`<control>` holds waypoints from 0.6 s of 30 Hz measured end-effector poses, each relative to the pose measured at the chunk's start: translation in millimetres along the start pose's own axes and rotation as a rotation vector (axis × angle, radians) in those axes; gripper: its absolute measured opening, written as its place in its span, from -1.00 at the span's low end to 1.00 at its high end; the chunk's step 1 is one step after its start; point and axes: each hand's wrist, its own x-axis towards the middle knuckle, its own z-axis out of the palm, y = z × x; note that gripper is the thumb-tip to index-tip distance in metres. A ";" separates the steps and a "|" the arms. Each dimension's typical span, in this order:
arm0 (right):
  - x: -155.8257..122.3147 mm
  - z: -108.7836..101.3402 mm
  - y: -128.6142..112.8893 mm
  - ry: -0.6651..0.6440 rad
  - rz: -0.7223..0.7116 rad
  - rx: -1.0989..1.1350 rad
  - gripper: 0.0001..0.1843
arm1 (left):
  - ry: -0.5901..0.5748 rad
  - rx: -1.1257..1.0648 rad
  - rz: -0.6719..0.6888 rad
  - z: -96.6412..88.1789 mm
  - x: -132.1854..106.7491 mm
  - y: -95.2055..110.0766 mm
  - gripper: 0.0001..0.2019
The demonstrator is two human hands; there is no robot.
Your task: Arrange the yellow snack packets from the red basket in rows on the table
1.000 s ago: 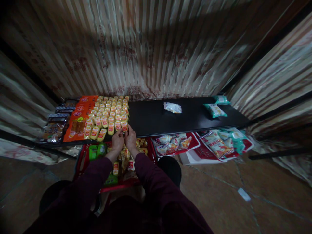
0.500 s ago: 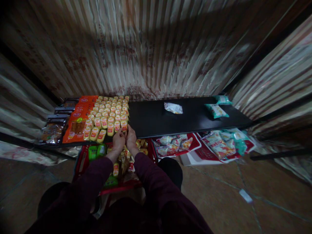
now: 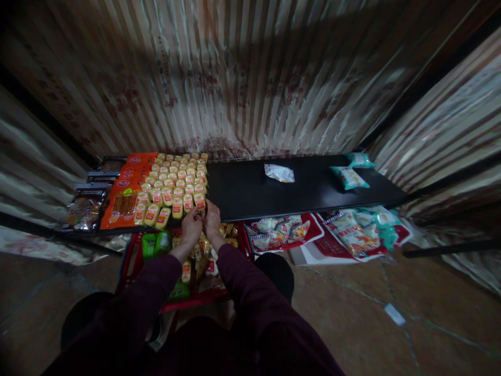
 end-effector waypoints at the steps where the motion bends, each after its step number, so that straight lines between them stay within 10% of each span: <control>1: -0.6 0.3 0.5 0.011 -0.001 0.003 -0.50 | 0.006 0.000 -0.001 0.5 -0.1 -1.5 -0.64; 18: 2.2 -8.1 -4.4 -0.066 -0.004 0.015 -0.52 | -0.027 0.068 0.004 -7.1 -6.9 5.2 -0.60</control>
